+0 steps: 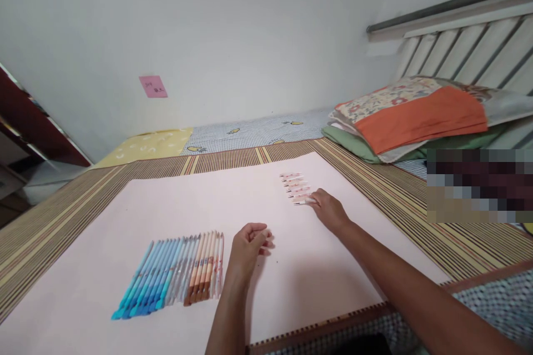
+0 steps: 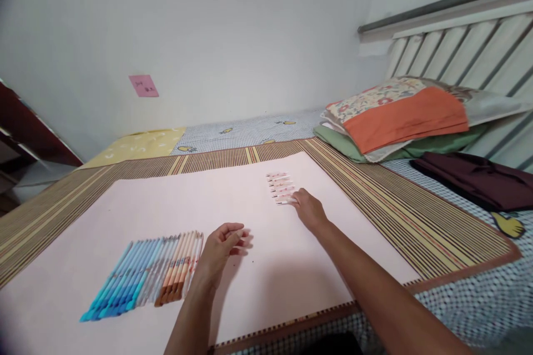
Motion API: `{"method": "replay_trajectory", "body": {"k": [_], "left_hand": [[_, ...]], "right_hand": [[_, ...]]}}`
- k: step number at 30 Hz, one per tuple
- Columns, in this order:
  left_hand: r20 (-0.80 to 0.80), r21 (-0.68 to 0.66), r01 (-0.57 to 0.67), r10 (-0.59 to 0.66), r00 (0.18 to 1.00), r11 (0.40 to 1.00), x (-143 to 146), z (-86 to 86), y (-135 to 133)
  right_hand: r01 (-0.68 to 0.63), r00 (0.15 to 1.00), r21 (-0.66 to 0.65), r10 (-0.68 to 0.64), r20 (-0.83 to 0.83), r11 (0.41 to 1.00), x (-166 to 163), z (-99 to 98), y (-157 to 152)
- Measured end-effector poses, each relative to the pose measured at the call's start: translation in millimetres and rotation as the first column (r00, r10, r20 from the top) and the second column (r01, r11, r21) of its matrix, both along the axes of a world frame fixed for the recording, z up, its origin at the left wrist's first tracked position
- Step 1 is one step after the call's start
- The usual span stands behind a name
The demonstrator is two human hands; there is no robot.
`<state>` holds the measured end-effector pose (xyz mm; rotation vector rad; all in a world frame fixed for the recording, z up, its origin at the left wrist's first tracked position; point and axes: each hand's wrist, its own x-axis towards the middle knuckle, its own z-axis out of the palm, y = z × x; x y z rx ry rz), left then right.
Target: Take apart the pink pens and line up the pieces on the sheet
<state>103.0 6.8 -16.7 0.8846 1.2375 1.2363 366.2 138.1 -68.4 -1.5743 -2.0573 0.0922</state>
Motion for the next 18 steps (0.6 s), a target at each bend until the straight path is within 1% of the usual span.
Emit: {"method": "replay_trajectory", "body": {"k": [7, 14, 18], "left_hand": [[-0.005, 0.001, 0.009, -0.009, 1.000, 1.000, 0.3, 0.3, -0.6], [-0.005, -0.008, 0.011, -0.011, 1.000, 1.000, 1.1, 1.8, -0.5], [-0.004, -0.012, 0.015, -0.015, 1.000, 1.000, 1.4, 2.6, -0.2]], "right_hand": [[-0.013, 1.000, 0.004, 0.013, -0.024, 1.000, -2.0, -1.8, 3.7], [-0.008, 1.000, 0.041, 0.008, -0.022, 0.999, -4.3, -5.1, 7.3], [-0.011, 0.998, 0.048, 0.013, -0.061, 0.999, -5.1, -4.3, 7.5]]}}
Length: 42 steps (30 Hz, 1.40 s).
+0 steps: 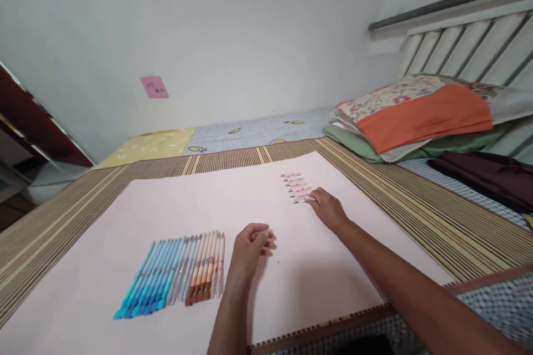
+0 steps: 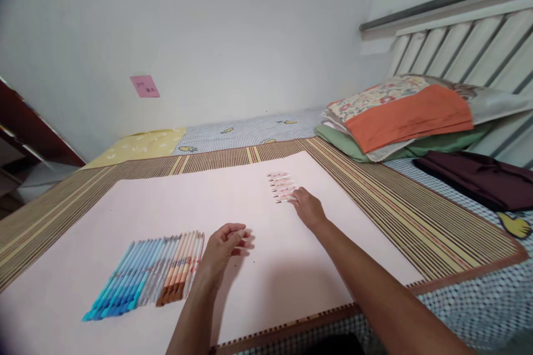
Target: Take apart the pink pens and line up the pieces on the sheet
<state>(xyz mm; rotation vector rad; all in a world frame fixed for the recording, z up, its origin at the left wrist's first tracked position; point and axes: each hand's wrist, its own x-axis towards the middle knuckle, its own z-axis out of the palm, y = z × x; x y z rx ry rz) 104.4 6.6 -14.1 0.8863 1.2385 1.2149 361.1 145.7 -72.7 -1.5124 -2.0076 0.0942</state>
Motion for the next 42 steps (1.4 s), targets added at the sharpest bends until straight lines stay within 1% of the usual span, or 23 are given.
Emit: {"method": "replay_trajectory", "body": {"k": [2, 4, 7, 9, 11, 14, 16, 19, 22, 26, 29, 34, 38, 40, 42], "left_hand": [[-0.002, 0.001, 0.000, 0.000, 1.000, 1.000, -0.5, -0.6, 0.2], [-0.004, 0.003, 0.000, 0.000, 1.000, 1.000, -1.3, -1.5, 0.2], [-0.004, 0.009, -0.003, 0.003, 1.000, 1.000, -2.5, -2.8, 0.1], [-0.006, 0.007, -0.003, 0.003, 1.000, 1.000, -2.6, -3.0, -0.1], [-0.009, 0.003, 0.004, -0.004, 1.000, 1.000, -2.1, -2.7, -0.4], [-0.019, 0.000, 0.013, -0.013, 1.000, 1.000, -1.2, -1.8, -1.2], [-0.024, 0.000, 0.012, -0.012, 1.000, 1.000, -1.0, -1.6, -1.6], [-0.020, 0.003, 0.004, -0.004, 1.000, 1.000, -1.8, -2.2, -1.5], [-0.009, 0.012, 0.001, -0.001, 1.000, 1.000, -3.1, -3.4, -0.8], [-0.009, 0.026, 0.007, -0.007, 1.000, 1.000, -3.8, -5.3, -0.3], [-0.009, 0.027, 0.009, -0.009, 1.000, 1.000, -3.9, -6.3, -0.1], [-0.016, 0.024, 0.013, -0.012, 1.000, 1.000, -3.8, -6.2, 0.1], [-0.017, 0.027, 0.013, -0.013, 1.000, 1.000, -3.8, -6.1, -0.5], [-0.016, 0.027, 0.013, -0.013, 1.000, 1.000, -3.9, -6.0, -0.6], [-0.016, 0.024, 0.014, -0.014, 1.000, 1.000, -3.9, -5.7, -0.5]], "right_hand": [[-0.008, 0.999, 0.002, 0.008, -0.053, 1.000, -0.7, 1.7, -2.0], [0.004, 0.990, -0.009, -0.005, -0.142, 1.000, -1.0, 4.4, -6.3], [0.052, 0.953, -0.101, -0.080, -0.291, 0.994, 0.6, 10.6, -16.3], [0.053, 0.918, -0.174, -0.117, -0.380, 0.983, 2.6, 15.7, -23.2], [0.020, 0.861, -0.219, -0.128, -0.493, 0.976, 4.0, 20.0, -27.9], [-0.049, 0.702, -0.265, -0.155, -0.695, 0.963, 3.6, 21.9, -28.9], [-0.090, 0.615, -0.287, -0.174, -0.769, 0.954, 1.8, 19.2, -26.2], [-0.149, 0.568, -0.304, -0.170, -0.805, 0.941, -0.9, 12.4, -20.8], [-0.178, 0.530, -0.315, -0.179, -0.829, 0.932, -0.9, 7.5, -18.1], [-0.185, 0.502, -0.322, -0.193, -0.843, 0.928, 3.5, 7.4, -18.9], [-0.198, 0.504, -0.352, -0.213, -0.837, 0.915, 8.1, 9.2, -19.8], [-0.192, 0.532, -0.452, -0.295, -0.794, 0.871, 16.7, 8.5, -19.4], [-0.167, 0.569, -0.552, -0.378, -0.731, 0.817, 27.0, 8.9, -20.1], [-0.161, 0.588, -0.585, -0.399, -0.704, 0.795, 32.1, 10.8, -21.0], [-0.163, 0.602, -0.598, -0.401, -0.691, 0.785, 35.6, 12.8, -21.8]]}}
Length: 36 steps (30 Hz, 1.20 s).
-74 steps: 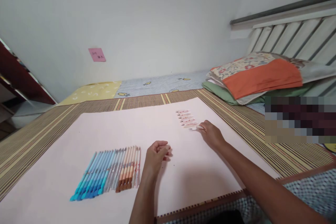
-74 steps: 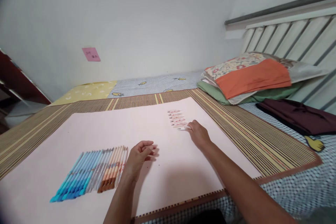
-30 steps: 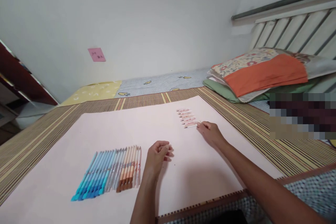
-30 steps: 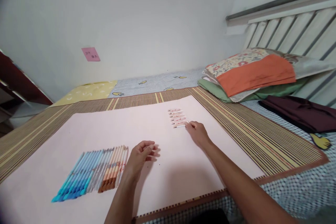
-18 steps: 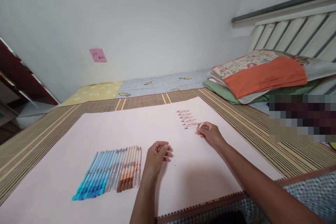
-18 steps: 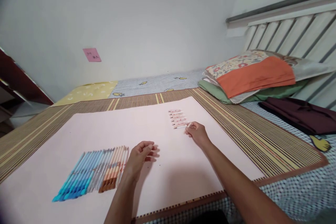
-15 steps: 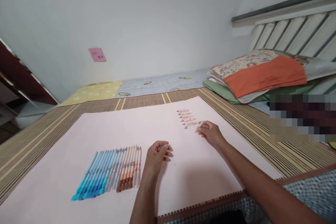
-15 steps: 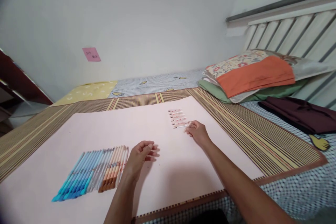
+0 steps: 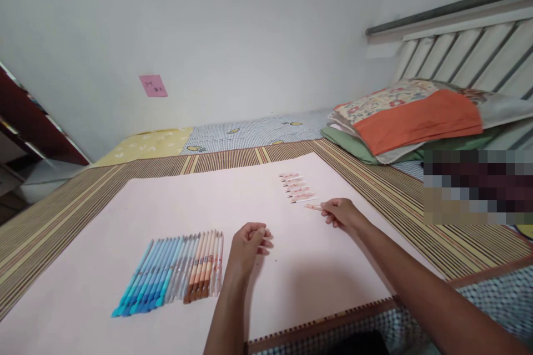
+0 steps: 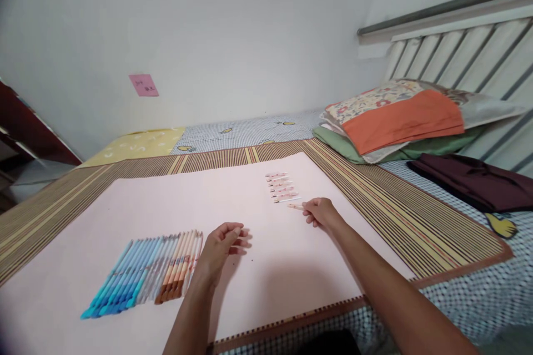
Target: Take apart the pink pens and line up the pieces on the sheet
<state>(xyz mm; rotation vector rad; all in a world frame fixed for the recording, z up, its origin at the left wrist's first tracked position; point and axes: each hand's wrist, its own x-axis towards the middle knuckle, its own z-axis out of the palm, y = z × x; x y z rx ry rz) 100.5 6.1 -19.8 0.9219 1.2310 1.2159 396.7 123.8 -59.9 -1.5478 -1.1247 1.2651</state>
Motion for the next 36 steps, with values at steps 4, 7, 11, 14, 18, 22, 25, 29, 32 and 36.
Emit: {"method": "replay_trajectory", "body": {"k": [4, 7, 11, 14, 18, 22, 25, 29, 32, 36], "left_hand": [[0.004, -0.002, 0.000, 0.000, 1.000, 1.000, 0.2, 0.8, -0.1], [0.009, 0.004, 0.000, 0.000, 1.000, 1.000, 0.4, 0.7, -0.2], [0.022, 0.006, -0.006, 0.006, 1.000, 1.000, 0.8, -0.1, 0.6], [0.026, 0.005, -0.011, 0.011, 1.000, 1.000, 1.3, -0.6, 1.3], [0.023, -0.003, -0.009, 0.009, 1.000, 1.000, 1.6, 0.0, 1.1], [0.025, -0.001, -0.005, 0.005, 1.000, 1.000, 1.6, 1.8, 0.0], [0.020, -0.001, -0.008, 0.008, 1.000, 1.000, 1.7, 2.4, -0.5], [0.020, -0.003, -0.009, 0.009, 1.000, 1.000, 2.0, 1.7, -0.2], [0.022, -0.003, -0.005, 0.005, 1.000, 1.000, 2.2, 1.0, 0.2], [0.014, -0.005, -0.002, 0.002, 1.000, 1.000, 2.3, 0.6, 0.7]], "right_hand": [[-0.031, 1.000, 0.013, 0.031, 0.003, 0.999, 2.0, 0.1, 0.0], [-0.027, 1.000, 0.045, 0.028, -0.008, 0.999, 2.2, -3.2, 1.3], [-0.025, 1.000, 0.092, 0.027, -0.013, 0.995, 3.8, -7.8, 1.5], [-0.018, 0.999, 0.139, 0.013, 0.031, 0.990, 3.4, -10.7, 0.7], [-0.019, 0.985, 0.235, -0.022, 0.168, 0.972, -0.8, -12.2, 1.9], [-0.072, 0.934, 0.335, -0.054, 0.353, 0.940, -4.9, -10.0, 5.4], [-0.110, 0.902, 0.352, -0.056, 0.428, 0.929, -6.6, -8.8, 8.1], [-0.142, 0.871, 0.381, -0.068, 0.487, 0.914, -8.2, -12.1, 10.2], [-0.164, 0.857, 0.405, -0.073, 0.509, 0.899, -9.1, -16.1, 10.8], [-0.196, 0.837, 0.434, -0.081, 0.542, 0.880, -11.0, -17.7, 10.9]]}}
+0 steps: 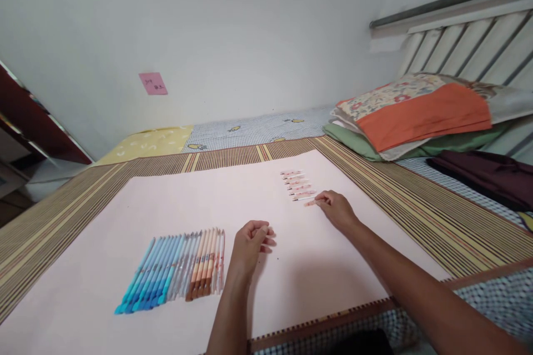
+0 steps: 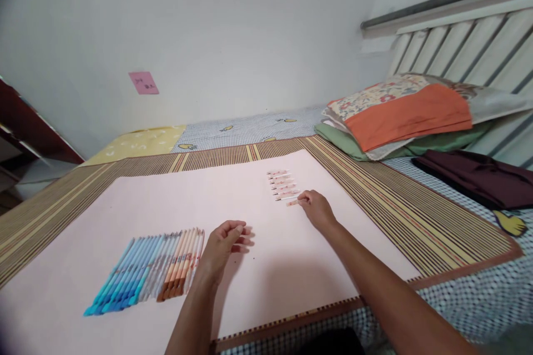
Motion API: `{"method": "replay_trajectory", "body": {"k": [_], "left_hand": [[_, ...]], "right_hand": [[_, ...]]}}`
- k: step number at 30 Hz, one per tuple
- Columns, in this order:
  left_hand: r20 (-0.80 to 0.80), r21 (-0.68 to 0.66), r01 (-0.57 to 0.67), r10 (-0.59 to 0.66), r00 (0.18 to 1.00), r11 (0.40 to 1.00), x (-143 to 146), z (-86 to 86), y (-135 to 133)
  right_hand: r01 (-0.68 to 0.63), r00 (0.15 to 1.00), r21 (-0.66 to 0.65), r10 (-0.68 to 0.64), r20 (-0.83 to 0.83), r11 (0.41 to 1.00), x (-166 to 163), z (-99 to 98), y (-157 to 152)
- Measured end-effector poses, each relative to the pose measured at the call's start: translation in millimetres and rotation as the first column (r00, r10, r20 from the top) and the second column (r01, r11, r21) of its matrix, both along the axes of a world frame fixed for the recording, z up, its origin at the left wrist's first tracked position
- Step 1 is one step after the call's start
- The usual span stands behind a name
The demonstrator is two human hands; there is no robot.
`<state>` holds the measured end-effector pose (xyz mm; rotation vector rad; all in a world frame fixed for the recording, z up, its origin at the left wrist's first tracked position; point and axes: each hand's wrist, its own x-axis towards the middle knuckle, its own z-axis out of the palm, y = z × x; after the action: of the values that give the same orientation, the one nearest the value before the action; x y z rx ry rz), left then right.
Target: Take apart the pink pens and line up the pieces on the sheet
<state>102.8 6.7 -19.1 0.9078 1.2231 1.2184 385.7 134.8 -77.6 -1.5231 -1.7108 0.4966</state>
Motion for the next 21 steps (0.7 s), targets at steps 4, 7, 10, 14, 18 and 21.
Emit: {"method": "replay_trajectory", "body": {"k": [4, 7, 10, 14, 18, 21], "left_hand": [[0.000, 0.002, 0.001, -0.001, 1.000, 1.000, -0.3, -1.4, 0.6], [0.001, 0.006, 0.001, -0.001, 1.000, 1.000, -0.5, -2.3, 0.8], [0.004, 0.010, 0.000, 0.000, 1.000, 1.000, -0.4, -2.0, 0.5], [-0.001, 0.003, 0.006, -0.006, 1.000, 1.000, 0.4, -0.6, -0.2], [-0.007, 0.005, 0.005, -0.005, 1.000, 1.000, 0.9, 0.4, -0.6], [-0.008, 0.008, 0.003, -0.003, 1.000, 1.000, 0.9, 0.8, -0.7]], "right_hand": [[-0.025, 0.996, 0.070, 0.019, 0.086, 0.997, -3.2, 0.5, -0.8], [-0.044, 0.992, 0.103, 0.031, 0.124, 0.994, -6.0, 0.6, -1.5], [-0.061, 0.986, 0.140, 0.038, 0.160, 0.988, -8.0, 0.6, -1.5], [-0.068, 0.974, 0.164, 0.030, 0.223, 0.984, -8.7, 0.3, -0.3], [-0.071, 0.965, 0.173, 0.024, 0.261, 0.982, -8.1, -0.6, 0.4], [-0.072, 0.961, 0.179, 0.020, 0.275, 0.981, -8.2, -1.1, 0.5]]}}
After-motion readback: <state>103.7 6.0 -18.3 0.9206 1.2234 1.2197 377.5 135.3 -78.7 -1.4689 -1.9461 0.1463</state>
